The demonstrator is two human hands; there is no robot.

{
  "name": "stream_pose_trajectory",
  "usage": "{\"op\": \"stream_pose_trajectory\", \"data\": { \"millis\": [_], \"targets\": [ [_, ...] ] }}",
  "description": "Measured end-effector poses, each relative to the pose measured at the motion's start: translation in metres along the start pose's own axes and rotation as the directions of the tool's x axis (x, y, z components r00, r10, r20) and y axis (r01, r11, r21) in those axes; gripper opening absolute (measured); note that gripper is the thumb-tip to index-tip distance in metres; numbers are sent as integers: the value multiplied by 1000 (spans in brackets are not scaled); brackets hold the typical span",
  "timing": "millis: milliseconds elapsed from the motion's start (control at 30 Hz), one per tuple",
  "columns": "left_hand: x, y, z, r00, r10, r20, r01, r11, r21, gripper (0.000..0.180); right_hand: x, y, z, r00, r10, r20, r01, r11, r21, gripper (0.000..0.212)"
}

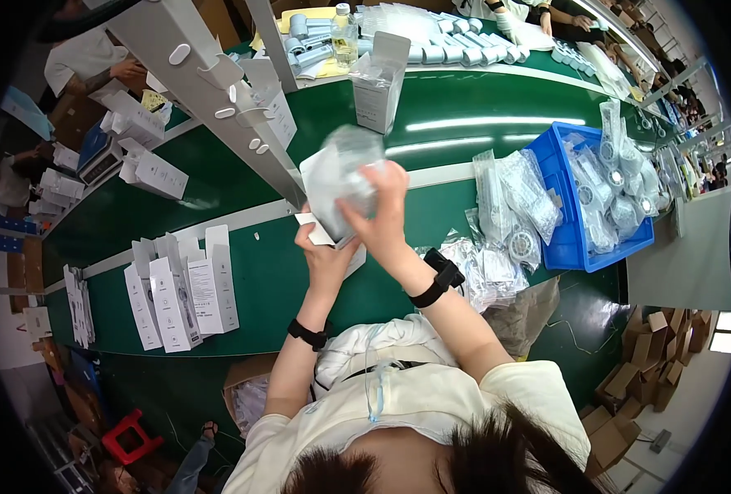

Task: The person packages handheld fans by hand, placing a manual, a bagged fan, and a small bag into a box. The person then closes the box and sets it aside on the table before repeating the process.

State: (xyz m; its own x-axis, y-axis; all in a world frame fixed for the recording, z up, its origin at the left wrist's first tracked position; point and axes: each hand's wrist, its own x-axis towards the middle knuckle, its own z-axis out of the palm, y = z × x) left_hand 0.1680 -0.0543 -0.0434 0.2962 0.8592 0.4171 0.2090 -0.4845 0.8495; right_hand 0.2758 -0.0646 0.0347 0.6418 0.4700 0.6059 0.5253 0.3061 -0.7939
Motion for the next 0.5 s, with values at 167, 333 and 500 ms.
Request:
{"op": "stream_pose_trajectory", "data": {
  "millis": [167,333,500],
  "targets": [
    [-11,-8,-25,998,-28,59,24,998,66,76,-7,1,-44,771,-198,606,360,920,-157,41],
    [-32,-21,-59,993,60,106,-58,998,-19,76,-42,73,-123,662,330,673,-31,910,-414,45],
    [-41,-15,-79,981,-24,193,48,992,-120,74,-74,97,-138,330,403,854,427,743,-515,30]
  ]
}}
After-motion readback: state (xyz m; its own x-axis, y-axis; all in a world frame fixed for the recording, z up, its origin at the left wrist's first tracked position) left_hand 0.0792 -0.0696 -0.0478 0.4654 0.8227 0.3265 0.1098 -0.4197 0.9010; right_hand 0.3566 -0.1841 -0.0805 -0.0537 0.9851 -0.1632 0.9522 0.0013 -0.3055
